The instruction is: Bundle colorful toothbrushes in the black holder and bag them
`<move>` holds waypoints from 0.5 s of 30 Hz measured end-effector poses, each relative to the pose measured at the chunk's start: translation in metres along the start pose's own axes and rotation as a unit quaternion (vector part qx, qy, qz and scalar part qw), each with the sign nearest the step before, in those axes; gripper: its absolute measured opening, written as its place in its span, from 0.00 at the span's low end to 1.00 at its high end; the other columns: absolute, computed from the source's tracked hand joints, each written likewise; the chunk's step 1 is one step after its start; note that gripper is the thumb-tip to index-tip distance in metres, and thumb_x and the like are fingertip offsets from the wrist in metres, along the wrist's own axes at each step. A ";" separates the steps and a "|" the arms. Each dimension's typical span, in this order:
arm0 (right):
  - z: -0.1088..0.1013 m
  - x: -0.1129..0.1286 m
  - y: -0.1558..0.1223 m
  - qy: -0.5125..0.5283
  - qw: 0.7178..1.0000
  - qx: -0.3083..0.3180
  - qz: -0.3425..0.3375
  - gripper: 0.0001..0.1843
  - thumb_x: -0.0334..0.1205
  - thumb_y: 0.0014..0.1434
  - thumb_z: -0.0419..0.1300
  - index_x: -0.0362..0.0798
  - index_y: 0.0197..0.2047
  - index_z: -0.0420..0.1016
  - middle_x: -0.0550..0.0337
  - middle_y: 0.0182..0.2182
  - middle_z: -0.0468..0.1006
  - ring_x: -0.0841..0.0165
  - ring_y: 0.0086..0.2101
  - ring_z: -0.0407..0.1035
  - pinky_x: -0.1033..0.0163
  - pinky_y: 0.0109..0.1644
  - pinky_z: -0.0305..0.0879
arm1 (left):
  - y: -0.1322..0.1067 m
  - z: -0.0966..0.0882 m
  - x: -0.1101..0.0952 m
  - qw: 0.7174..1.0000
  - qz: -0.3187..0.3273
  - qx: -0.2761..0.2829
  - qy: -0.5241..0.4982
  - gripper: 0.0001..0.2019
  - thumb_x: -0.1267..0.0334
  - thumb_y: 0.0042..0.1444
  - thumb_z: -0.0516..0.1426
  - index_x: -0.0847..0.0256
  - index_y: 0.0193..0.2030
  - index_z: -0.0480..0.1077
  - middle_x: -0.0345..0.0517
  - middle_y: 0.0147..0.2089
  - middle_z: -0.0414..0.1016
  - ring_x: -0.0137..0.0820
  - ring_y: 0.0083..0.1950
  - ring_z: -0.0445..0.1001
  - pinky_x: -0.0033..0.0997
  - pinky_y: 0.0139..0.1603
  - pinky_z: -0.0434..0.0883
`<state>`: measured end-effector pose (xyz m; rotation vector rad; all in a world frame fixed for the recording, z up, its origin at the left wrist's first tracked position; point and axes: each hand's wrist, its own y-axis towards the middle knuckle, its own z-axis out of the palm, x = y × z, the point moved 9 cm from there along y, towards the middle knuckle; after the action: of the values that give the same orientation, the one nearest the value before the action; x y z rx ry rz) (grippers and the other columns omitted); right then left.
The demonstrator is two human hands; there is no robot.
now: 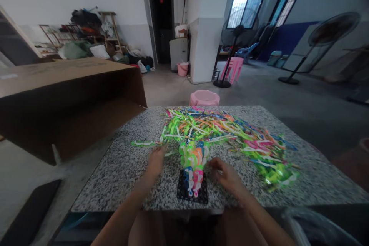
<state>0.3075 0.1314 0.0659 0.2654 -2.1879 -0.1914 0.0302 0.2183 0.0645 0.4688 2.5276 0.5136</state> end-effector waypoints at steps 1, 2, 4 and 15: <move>-0.011 -0.005 0.010 -0.021 0.999 -0.024 0.005 0.10 0.33 0.53 0.52 0.49 0.39 0.69 0.56 0.35 0.80 0.64 0.37 0.75 0.60 0.42 0.70 | -0.010 -0.007 0.010 1.000 0.010 0.008 0.003 0.18 0.73 0.57 0.48 0.61 0.49 0.73 0.51 0.43 0.78 0.38 0.48 0.74 0.41 0.54 0.69; -0.018 -0.008 0.022 -0.048 0.998 -0.037 0.007 0.09 0.35 0.54 0.52 0.48 0.38 0.69 0.56 0.34 0.79 0.64 0.35 0.75 0.60 0.40 0.69 | -0.020 -0.013 0.020 1.000 0.021 0.018 -0.002 0.18 0.73 0.57 0.48 0.60 0.48 0.74 0.51 0.43 0.78 0.38 0.47 0.74 0.41 0.54 0.69; -0.019 -0.007 0.053 -0.100 0.995 -0.024 -0.008 0.10 0.34 0.54 0.53 0.48 0.39 0.72 0.56 0.32 0.79 0.63 0.33 0.74 0.61 0.38 0.69 | -0.037 -0.025 0.036 0.997 0.045 0.045 -0.033 0.16 0.70 0.59 0.48 0.60 0.46 0.75 0.51 0.44 0.78 0.37 0.48 0.74 0.39 0.53 0.69; 0.059 0.020 0.170 -0.251 0.965 0.059 -0.049 0.14 0.36 0.54 0.63 0.47 0.45 0.74 0.50 0.45 0.75 0.62 0.40 0.72 0.63 0.41 0.65 | -0.061 -0.044 0.059 0.986 -0.147 0.068 -0.051 0.09 0.62 0.50 0.57 0.60 0.38 0.72 0.46 0.36 0.76 0.36 0.39 0.75 0.35 0.42 0.71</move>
<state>0.2280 0.2927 0.0867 0.4311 -2.6977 -0.1995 -0.0548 0.1785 0.0485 0.1599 2.4838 0.2014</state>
